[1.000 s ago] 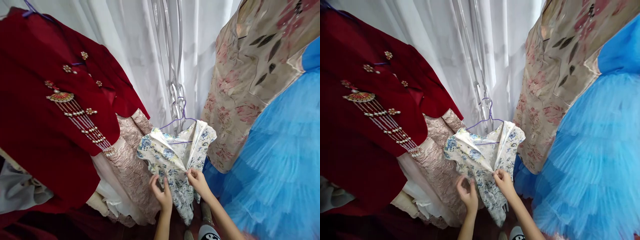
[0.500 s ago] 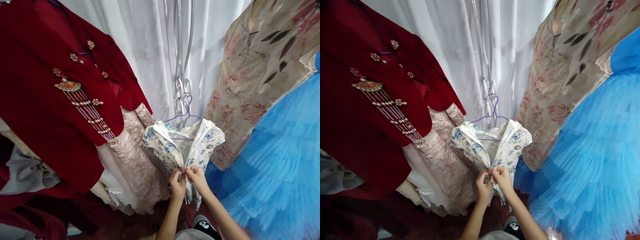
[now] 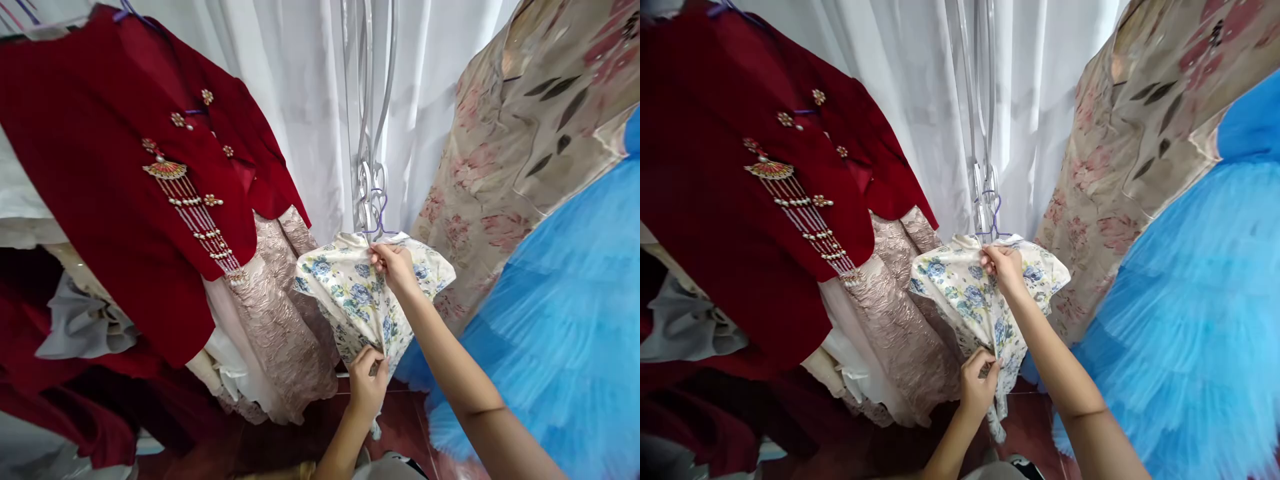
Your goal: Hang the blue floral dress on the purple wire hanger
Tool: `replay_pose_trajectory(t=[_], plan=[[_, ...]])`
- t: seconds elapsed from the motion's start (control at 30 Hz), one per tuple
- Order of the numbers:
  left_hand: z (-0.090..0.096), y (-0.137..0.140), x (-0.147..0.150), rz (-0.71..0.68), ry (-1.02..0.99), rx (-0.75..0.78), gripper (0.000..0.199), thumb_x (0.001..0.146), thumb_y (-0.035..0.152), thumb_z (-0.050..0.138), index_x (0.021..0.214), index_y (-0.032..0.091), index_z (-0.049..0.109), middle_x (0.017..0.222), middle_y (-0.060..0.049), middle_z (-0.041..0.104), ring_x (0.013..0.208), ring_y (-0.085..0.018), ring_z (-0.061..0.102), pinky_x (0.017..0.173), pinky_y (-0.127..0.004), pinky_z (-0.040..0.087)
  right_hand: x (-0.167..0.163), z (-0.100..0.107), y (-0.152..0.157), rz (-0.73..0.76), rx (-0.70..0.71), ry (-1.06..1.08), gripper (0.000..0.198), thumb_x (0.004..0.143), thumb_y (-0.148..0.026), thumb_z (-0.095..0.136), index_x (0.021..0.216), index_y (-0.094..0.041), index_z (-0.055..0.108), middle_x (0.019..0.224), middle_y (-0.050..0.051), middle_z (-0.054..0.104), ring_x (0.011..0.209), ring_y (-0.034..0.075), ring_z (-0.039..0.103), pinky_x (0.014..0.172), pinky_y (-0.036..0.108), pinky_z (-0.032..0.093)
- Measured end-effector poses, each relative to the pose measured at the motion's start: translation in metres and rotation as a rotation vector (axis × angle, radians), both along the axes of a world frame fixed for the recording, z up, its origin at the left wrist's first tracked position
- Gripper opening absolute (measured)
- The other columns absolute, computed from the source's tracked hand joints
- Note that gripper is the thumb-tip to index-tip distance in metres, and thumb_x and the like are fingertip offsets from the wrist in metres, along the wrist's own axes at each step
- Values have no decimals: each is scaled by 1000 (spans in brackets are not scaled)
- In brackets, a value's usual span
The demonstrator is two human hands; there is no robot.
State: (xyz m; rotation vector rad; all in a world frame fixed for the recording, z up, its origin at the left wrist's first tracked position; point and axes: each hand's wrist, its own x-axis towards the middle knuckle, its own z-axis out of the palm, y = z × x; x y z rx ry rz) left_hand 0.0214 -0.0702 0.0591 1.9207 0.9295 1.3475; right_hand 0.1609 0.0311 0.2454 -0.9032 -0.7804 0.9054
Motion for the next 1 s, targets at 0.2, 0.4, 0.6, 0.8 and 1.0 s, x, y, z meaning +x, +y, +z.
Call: replay_pose_trajectory(t=[0.2, 0.4, 0.6, 0.8, 1.0], plan=[[-18, -8, -3, -44, 67, -29, 19, 88, 18, 62, 69, 20, 62, 70, -3, 63, 69, -16, 62, 66, -24, 46, 26, 17, -4, 12, 13, -41, 31, 69, -43, 78, 69, -12, 71, 51, -1, 61, 39, 4, 41, 35, 18, 24], [57, 49, -17, 4, 1, 241, 23, 98, 26, 54, 116, 20, 67, 121, -14, 66, 116, -24, 62, 94, -38, 55, 23, 7, -24, -5, -28, -157, 31, 71, -44, 75, 70, -14, 70, 47, -1, 59, 38, 7, 44, 37, 19, 32], [189, 127, 9, -150, 205, 472, 31, 104, 29, 46, 130, 24, 61, 133, -11, 62, 112, -19, 63, 93, -34, 53, 23, 7, -33, -36, 19, -296, 37, 73, -51, 75, 64, -16, 66, 45, 0, 60, 37, 9, 45, 39, 21, 34], [206, 141, 30, -116, 306, 549, 22, 101, 22, 50, 88, 18, 66, 85, -3, 66, 81, -15, 62, 77, -26, 48, 23, -17, -16, -75, 98, -309, 34, 79, -49, 70, 70, -17, 64, 47, -2, 58, 39, 9, 43, 42, 22, 33], [228, 155, 15, 111, 128, 557, 24, 102, 29, 49, 90, 17, 66, 85, -4, 66, 80, -15, 61, 74, -25, 45, 11, -70, -10, -75, -2, -367, 35, 77, -50, 67, 62, -20, 56, 45, -3, 53, 40, 11, 45, 44, 24, 34]])
